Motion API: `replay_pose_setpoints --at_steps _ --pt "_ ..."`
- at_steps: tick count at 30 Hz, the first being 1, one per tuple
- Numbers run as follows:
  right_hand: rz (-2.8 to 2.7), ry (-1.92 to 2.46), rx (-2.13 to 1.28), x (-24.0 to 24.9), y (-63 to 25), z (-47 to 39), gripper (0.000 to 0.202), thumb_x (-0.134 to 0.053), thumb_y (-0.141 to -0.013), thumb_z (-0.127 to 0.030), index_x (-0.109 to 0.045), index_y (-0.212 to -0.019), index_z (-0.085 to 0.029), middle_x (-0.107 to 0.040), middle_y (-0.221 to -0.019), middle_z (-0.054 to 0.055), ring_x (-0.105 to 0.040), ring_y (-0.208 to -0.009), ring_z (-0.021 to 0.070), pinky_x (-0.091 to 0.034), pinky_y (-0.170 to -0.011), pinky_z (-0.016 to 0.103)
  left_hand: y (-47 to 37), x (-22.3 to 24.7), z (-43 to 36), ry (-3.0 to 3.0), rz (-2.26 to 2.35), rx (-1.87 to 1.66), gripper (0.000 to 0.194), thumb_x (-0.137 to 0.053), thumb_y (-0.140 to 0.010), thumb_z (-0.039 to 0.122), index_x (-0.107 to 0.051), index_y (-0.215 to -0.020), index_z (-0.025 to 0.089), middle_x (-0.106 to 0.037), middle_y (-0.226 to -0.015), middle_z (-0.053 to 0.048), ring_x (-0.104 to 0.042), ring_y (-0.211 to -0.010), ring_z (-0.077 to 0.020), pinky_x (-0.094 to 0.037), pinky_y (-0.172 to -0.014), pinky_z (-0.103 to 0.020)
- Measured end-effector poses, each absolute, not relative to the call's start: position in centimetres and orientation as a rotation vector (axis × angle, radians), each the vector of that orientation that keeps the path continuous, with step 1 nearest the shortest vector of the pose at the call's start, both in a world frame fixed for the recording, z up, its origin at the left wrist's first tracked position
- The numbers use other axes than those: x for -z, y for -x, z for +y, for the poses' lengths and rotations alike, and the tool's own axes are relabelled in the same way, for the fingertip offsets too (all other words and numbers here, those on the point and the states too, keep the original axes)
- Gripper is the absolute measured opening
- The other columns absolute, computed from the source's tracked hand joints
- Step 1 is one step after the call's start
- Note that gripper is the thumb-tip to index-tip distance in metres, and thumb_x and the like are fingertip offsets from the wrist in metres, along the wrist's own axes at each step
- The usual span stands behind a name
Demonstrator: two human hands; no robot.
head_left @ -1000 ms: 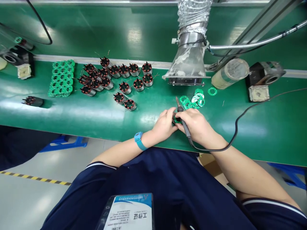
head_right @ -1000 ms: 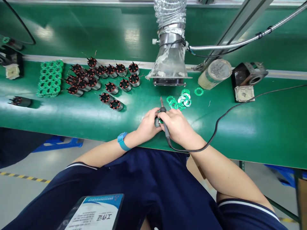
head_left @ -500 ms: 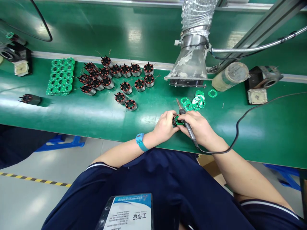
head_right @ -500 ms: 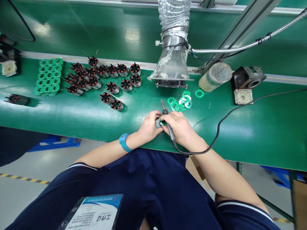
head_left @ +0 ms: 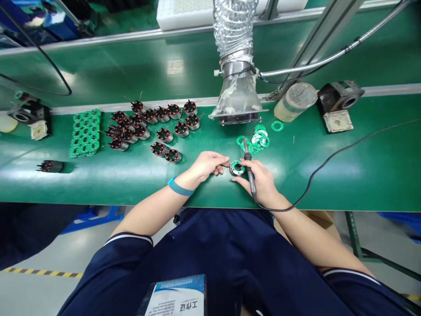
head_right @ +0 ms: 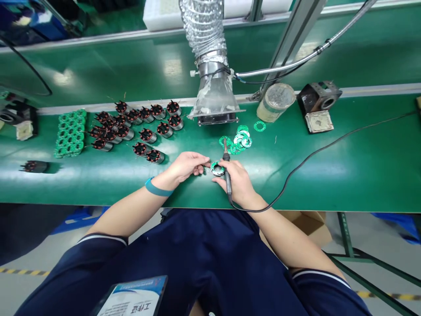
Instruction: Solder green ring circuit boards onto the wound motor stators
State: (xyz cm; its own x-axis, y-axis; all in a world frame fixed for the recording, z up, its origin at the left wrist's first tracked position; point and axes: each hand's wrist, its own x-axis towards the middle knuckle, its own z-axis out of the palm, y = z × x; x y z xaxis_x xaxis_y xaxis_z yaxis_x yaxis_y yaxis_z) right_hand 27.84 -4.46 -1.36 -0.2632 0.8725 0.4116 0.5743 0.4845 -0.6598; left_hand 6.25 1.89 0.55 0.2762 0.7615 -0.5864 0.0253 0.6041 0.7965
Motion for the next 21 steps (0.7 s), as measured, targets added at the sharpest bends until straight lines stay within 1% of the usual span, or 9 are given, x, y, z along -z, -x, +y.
replay_pose_setpoints --at_steps 3,5,6,8,11,14,16,17,21 --pt "-1.974 1.156 -0.515 1.8 -27.9 -4.0 0.041 -0.076 -0.090 -0.032 -0.060 -0.127 -0.026 -0.074 -0.118 0.011 -0.071 -0.106 0.0290 -0.060 -0.093 0.049 -6.9 -0.4 2.4 -0.829 1.178 -0.589 0.032 -0.089 -0.072 0.037 -0.073 -0.076 0.010 -0.064 -0.058 -0.003 -0.050 -0.045 -0.0056 -0.032 -0.039 -0.017" --pt "-1.999 1.106 -0.565 1.9 -28.3 -3.5 0.041 -0.075 -0.090 -0.031 -0.060 -0.128 -0.026 -0.074 -0.120 0.011 -0.071 -0.107 0.0281 -0.059 -0.094 0.048 -7.2 -0.2 2.1 -0.883 1.183 -0.651 0.029 -0.087 -0.073 0.035 -0.071 -0.075 0.011 -0.058 -0.053 0.001 -0.048 -0.045 -0.0056 -0.033 -0.041 -0.018" --pt "-2.012 1.085 -0.593 1.8 -28.5 -3.2 0.041 -0.075 -0.091 -0.032 -0.060 -0.128 -0.027 -0.074 -0.121 0.010 -0.070 -0.108 0.0278 -0.059 -0.095 0.048 -7.3 -0.2 1.8 -0.936 1.195 -0.693 0.027 -0.085 -0.074 0.035 -0.070 -0.076 0.012 -0.058 -0.053 0.001 -0.048 -0.046 -0.0061 -0.034 -0.042 -0.018" --pt "-2.029 1.056 -0.638 1.7 -28.9 -2.6 0.041 -0.074 -0.091 -0.032 -0.060 -0.129 -0.027 -0.073 -0.123 0.010 -0.070 -0.110 0.0274 -0.059 -0.095 0.047 -7.4 -0.1 1.2 -1.143 1.222 -0.792 0.021 -0.080 -0.079 0.033 -0.070 -0.079 0.014 -0.064 -0.061 0.000 -0.054 -0.052 -0.0082 -0.041 -0.049 -0.020" --pt "-2.060 1.012 -0.658 1.4 -29.2 -2.0 0.041 -0.074 -0.091 -0.032 -0.060 -0.129 -0.026 -0.073 -0.121 0.011 -0.070 -0.111 0.0276 -0.059 -0.096 0.046 -7.1 -0.1 0.7 -1.653 1.204 -0.902 0.010 -0.070 -0.087 0.027 -0.073 -0.086 0.018 -0.071 -0.076 -0.003 -0.062 -0.067 -0.0126 -0.049 -0.063 -0.025" --pt "-2.093 0.989 -0.630 0.9 -29.2 -1.8 0.051 -0.078 -0.088 -0.040 -0.058 -0.132 -0.025 -0.073 -0.122 0.012 -0.069 -0.114 0.0296 -0.056 -0.098 0.048 -6.5 -0.1 1.0 -2.027 1.095 -0.886 0.014 -0.061 -0.093 0.020 -0.075 -0.091 0.020 -0.073 -0.084 -0.005 -0.065 -0.076 -0.0149 -0.051 -0.071 -0.028" --pt "-2.108 1.021 -0.566 0.5 -29.0 -2.0 0.057 -0.077 -0.087 -0.046 -0.056 -0.136 -0.024 -0.072 -0.124 0.013 -0.067 -0.116 0.0314 -0.054 -0.100 0.051 -6.2 -0.2 1.3 -2.127 1.020 -0.851 0.017 -0.058 -0.095 0.018 -0.074 -0.093 0.020 -0.073 -0.087 -0.006 -0.066 -0.079 -0.0155 -0.051 -0.073 -0.029" --pt "-2.121 1.048 -0.522 0.3 -28.8 -2.1 0.056 -0.075 -0.089 -0.047 -0.056 -0.136 -0.023 -0.072 -0.125 0.014 -0.066 -0.117 0.0321 -0.053 -0.101 0.051 -6.1 -0.3 1.4 -2.147 0.997 -0.841 0.017 -0.057 -0.095 0.019 -0.074 -0.094 0.020 -0.073 -0.088 -0.006 -0.066 -0.080 -0.0157 -0.051 -0.074 -0.029" --pt "-2.236 1.155 -0.391 -0.4 -28.2 -2.6 0.043 -0.060 -0.099 -0.046 -0.060 -0.133 -0.021 -0.071 -0.122 0.016 -0.062 -0.119 0.0333 -0.051 -0.098 0.051 -6.1 -0.8 1.4 -2.046 1.018 -0.823 0.016 -0.059 -0.098 0.027 -0.071 -0.089 0.019 -0.069 -0.086 -0.006 -0.062 -0.080 -0.0165 -0.050 -0.076 -0.031"
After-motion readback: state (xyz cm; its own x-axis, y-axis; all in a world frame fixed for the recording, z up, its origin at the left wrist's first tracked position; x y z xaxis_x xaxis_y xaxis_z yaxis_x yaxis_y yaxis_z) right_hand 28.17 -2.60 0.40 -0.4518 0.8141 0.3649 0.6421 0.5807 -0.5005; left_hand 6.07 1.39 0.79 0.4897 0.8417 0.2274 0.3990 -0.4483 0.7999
